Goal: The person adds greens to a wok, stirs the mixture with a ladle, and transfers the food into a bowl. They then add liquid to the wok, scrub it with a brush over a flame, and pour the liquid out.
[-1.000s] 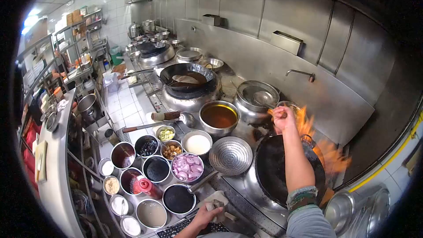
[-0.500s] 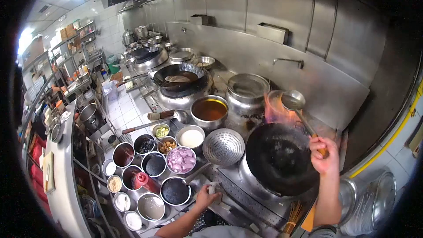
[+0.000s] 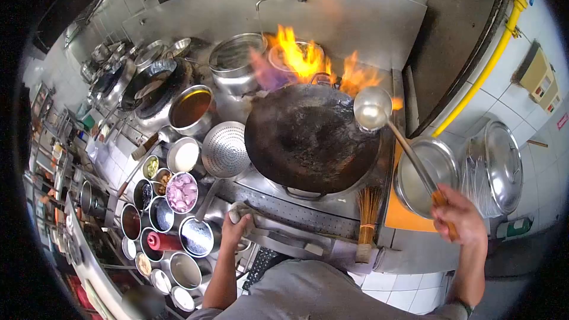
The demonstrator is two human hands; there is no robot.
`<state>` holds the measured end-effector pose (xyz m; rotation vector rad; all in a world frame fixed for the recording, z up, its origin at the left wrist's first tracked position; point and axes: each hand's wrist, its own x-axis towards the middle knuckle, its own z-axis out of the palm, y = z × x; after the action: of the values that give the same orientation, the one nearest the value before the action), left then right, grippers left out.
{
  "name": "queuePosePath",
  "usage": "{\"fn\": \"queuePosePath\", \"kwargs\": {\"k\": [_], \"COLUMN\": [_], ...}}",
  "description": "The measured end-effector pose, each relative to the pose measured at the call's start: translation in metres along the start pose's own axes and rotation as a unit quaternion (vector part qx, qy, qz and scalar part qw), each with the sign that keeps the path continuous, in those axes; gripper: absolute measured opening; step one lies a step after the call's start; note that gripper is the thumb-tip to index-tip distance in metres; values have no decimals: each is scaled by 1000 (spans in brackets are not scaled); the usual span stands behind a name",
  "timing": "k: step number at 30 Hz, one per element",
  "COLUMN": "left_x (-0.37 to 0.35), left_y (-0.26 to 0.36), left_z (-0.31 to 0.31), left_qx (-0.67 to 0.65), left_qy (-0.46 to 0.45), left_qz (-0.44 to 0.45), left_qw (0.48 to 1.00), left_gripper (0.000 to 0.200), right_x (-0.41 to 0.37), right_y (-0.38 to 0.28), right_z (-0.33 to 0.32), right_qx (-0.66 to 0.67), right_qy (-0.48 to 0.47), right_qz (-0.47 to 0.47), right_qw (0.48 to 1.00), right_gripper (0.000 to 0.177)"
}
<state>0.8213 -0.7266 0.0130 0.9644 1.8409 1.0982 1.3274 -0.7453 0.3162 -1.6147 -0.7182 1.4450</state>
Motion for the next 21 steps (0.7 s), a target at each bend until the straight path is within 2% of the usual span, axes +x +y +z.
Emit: {"fn": "queuePosePath", "kwargs": {"k": [1, 2, 5, 7, 9, 11, 12, 13, 15, 17, 21], "left_x": [5, 9, -5, 2, 5, 4, 7, 8, 8, 8, 10], "left_y": [-12, -23, 17, -2, -14, -14, -23, -30, -37, -41, -47], "left_z": [1, 1, 1, 1, 2, 0, 0, 1, 4, 7, 14], "left_qx": [-26, -53, 73, 95, 101, 100, 43, 81, 79, 85, 109], "left_qy": [-7, -12, 16, 23, 31, 40, 22, 34, 43, 61, 81], "left_qz": [-3, -5, 17, 45, 58, 57, 63, 82, 89, 90, 99], "left_qw": [1000, 998, 997, 994, 993, 993, 997, 993, 992, 990, 986], "left_gripper": [58, 58, 58, 58, 58, 57, 59, 62, 65, 64, 63], "right_x": [-7, -11, -13, -2, 21, 46, 57, 71, 114, 156, 275], "right_y": [6, 13, 30, 40, 48, 46, 34, 18, 5, -21, -43], "right_z": [-8, -16, -23, -1, 38, 85, 112, 137, 178, 239, 364], "right_qx": [-6, 19, 74, 79, -98, -281, -267, -253, -52, -44, -150], "right_qy": [8, -32, -123, -146, -150, -147, -153, -158, -211, -237, -202], "right_qz": [17, 33, 69, 76, -17, -113, -108, -104, -114, -149, -205], "right_qw": [1000, 999, 987, 983, 984, 942, 945, 949, 969, 959, 946], "right_gripper": [71, 71, 70, 67, 66, 67, 66, 66, 62, 61, 60]}}
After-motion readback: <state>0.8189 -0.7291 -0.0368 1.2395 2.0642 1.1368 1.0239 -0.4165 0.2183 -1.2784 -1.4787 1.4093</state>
